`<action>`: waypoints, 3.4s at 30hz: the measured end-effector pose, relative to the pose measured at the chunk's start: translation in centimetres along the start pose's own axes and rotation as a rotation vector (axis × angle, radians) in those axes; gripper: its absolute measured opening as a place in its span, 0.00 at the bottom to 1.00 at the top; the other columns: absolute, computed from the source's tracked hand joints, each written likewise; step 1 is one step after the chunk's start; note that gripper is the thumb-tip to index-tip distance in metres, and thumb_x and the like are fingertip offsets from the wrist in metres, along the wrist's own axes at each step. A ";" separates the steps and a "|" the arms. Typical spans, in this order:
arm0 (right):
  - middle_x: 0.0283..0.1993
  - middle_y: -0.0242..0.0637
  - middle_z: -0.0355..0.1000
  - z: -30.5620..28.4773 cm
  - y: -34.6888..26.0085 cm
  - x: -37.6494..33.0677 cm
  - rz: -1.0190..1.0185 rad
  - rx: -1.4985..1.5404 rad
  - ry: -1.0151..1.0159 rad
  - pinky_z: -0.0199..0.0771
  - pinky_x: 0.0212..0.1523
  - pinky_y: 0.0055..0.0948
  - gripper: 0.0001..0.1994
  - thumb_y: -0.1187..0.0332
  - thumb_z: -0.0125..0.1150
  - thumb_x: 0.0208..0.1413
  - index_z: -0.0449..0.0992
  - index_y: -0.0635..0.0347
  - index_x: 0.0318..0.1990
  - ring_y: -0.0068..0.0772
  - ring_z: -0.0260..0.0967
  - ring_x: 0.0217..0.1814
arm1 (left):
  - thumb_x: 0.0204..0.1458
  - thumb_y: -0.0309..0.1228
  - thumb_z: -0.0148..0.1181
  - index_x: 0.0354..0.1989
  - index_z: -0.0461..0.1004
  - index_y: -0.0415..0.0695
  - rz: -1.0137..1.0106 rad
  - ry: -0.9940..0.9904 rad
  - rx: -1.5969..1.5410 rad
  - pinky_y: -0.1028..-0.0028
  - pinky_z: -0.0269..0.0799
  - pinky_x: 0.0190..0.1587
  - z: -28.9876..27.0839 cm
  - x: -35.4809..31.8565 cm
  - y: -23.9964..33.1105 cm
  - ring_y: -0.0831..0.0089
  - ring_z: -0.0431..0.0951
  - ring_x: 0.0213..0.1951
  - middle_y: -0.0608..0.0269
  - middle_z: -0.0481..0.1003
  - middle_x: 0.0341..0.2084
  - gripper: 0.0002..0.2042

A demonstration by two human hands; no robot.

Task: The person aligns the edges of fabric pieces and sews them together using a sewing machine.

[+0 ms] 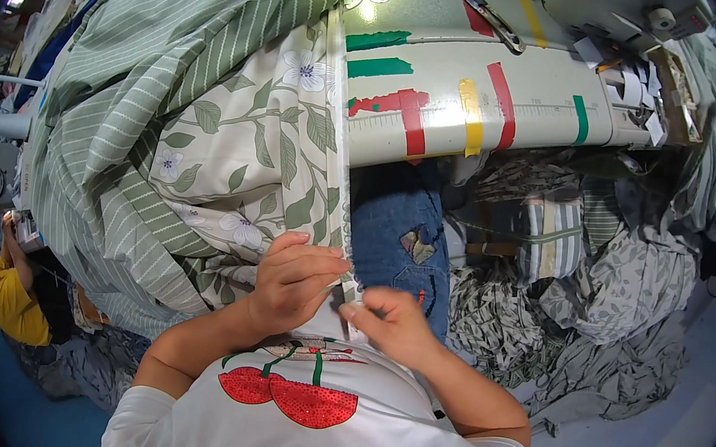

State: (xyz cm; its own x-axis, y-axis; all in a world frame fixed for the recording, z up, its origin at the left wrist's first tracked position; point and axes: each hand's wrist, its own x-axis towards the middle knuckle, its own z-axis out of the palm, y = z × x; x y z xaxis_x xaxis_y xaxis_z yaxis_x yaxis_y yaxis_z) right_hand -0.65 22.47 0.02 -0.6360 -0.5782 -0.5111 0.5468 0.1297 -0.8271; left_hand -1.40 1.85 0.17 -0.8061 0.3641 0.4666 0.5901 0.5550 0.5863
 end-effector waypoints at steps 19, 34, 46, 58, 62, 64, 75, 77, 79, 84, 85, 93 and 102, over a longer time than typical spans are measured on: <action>0.39 0.40 0.75 -1.7 -6.1 6.3 -1.191 -1.159 0.200 0.64 0.59 0.45 0.11 0.77 0.60 0.37 0.78 0.65 0.33 0.38 0.75 0.46 | 0.40 0.23 0.66 0.43 0.70 0.40 -0.439 0.231 0.317 0.58 0.61 0.53 -11.3 3.2 -2.9 0.46 0.66 0.49 0.46 0.67 0.43 0.19; 0.38 0.40 0.76 -1.6 -6.4 5.8 -1.117 -1.093 0.231 0.60 0.60 0.50 0.15 0.84 0.56 0.30 0.77 0.64 0.32 0.40 0.75 0.47 | 0.44 0.27 0.65 0.41 0.69 0.40 -0.555 0.262 1.108 0.61 0.69 0.41 -20.7 1.5 -11.2 0.53 0.73 0.40 0.53 0.71 0.35 0.16; 0.39 0.38 0.75 -1.6 -6.9 5.8 -1.091 -1.117 0.209 0.61 0.60 0.46 0.13 0.82 0.59 0.36 0.77 0.63 0.34 0.37 0.74 0.47 | 0.46 0.35 0.61 0.31 0.76 0.42 -0.764 0.137 1.172 0.59 0.72 0.32 -22.2 -3.3 -9.3 0.52 0.76 0.30 0.55 0.75 0.28 0.09; 0.39 0.38 0.75 -1.8 -6.1 5.9 -1.133 -1.060 0.249 0.60 0.60 0.49 0.16 0.84 0.56 0.32 0.76 0.63 0.33 0.38 0.74 0.47 | 0.53 0.29 0.55 0.38 0.77 0.38 -0.722 0.321 0.905 0.67 0.71 0.40 -23.4 -2.3 -9.3 0.59 0.78 0.35 0.51 0.77 0.35 0.10; 0.39 0.37 0.75 -1.7 -6.1 5.8 -1.122 -1.058 0.253 0.60 0.60 0.48 0.16 0.83 0.58 0.33 0.76 0.62 0.35 0.37 0.74 0.48 | 0.56 0.28 0.53 0.42 0.73 0.34 -0.297 0.509 1.019 0.71 0.67 0.43 -25.5 -2.4 -3.3 0.63 0.74 0.39 0.52 0.74 0.40 0.11; 0.39 0.37 0.75 -1.4 -6.2 5.8 -1.128 -1.054 0.252 0.60 0.60 0.48 0.16 0.83 0.58 0.33 0.77 0.62 0.35 0.37 0.74 0.48 | 0.56 0.28 0.53 0.40 0.72 0.32 -0.119 0.439 0.934 0.71 0.66 0.42 -23.9 1.9 2.9 0.63 0.71 0.38 0.51 0.72 0.39 0.10; 0.40 0.38 0.74 -1.1 -7.0 4.4 -1.161 -1.120 0.270 0.59 0.61 0.46 0.12 0.78 0.59 0.37 0.76 0.64 0.34 0.36 0.73 0.49 | 0.45 0.31 0.53 0.26 0.64 0.42 0.192 -0.703 0.121 0.73 0.58 0.12 -11.0 4.9 11.5 0.78 0.65 0.10 0.69 0.60 0.11 0.06; 0.40 0.38 0.74 -1.0 -6.7 4.6 -1.164 -1.138 0.301 0.59 0.61 0.46 0.10 0.77 0.58 0.37 0.76 0.64 0.32 0.36 0.73 0.49 | 0.44 0.27 0.52 0.26 0.63 0.40 0.193 -0.707 0.070 0.69 0.56 0.09 -7.1 2.7 9.3 0.70 0.63 0.07 0.68 0.58 0.06 0.06; 0.40 0.38 0.74 -1.0 -6.4 4.5 -1.158 -1.148 0.316 0.58 0.61 0.46 0.09 0.77 0.58 0.38 0.76 0.63 0.31 0.36 0.73 0.49 | 0.45 0.27 0.51 0.27 0.62 0.38 0.034 -0.773 -0.063 0.66 0.60 0.11 -4.7 2.1 8.1 0.64 0.67 0.09 0.61 0.62 0.06 0.06; 0.41 0.35 0.74 -1.6 -6.2 4.1 -1.222 -1.185 0.404 0.55 0.63 0.47 0.07 0.78 0.61 0.36 0.75 0.62 0.28 0.34 0.72 0.50 | 0.45 0.26 0.52 0.28 0.62 0.35 -0.166 -0.853 -0.264 0.60 0.66 0.16 -3.8 2.4 7.7 0.50 0.73 0.14 0.46 0.68 0.09 0.07; 0.41 0.36 0.74 -1.9 -6.4 4.1 -1.222 -1.224 0.349 0.54 0.63 0.47 0.07 0.78 0.61 0.36 0.75 0.62 0.27 0.34 0.72 0.51 | 0.45 0.26 0.52 0.28 0.62 0.35 -0.170 -0.851 -0.266 0.60 0.66 0.16 -3.8 2.5 7.8 0.50 0.73 0.14 0.46 0.68 0.09 0.07; 0.41 0.37 0.74 -2.3 -6.6 4.3 -1.183 -1.200 0.253 0.55 0.63 0.48 0.06 0.79 0.60 0.36 0.74 0.63 0.26 0.35 0.73 0.51 | 0.50 0.38 0.62 0.42 0.70 0.39 0.132 -0.423 0.158 0.61 0.72 0.38 -8.4 6.8 1.8 0.53 0.76 0.36 0.45 0.74 0.35 0.17; 0.40 0.37 0.74 -1.5 -6.7 4.7 -1.161 -1.110 0.254 0.59 0.61 0.48 0.06 0.82 0.58 0.36 0.73 0.63 0.25 0.36 0.74 0.48 | 0.57 0.52 0.47 0.68 0.52 0.55 -0.769 -0.055 0.792 0.39 0.36 0.64 -14.4 1.2 -11.2 0.51 0.44 0.69 0.52 0.48 0.68 0.31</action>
State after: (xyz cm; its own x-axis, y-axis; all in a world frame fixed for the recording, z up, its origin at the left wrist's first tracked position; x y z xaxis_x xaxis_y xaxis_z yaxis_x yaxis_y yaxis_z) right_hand -8.10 20.16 2.77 -0.5340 -0.6479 0.5432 -0.8330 0.2933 -0.4690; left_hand -8.34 -14.73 3.71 -0.9577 -0.2623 0.1181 -0.2501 0.9621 0.1084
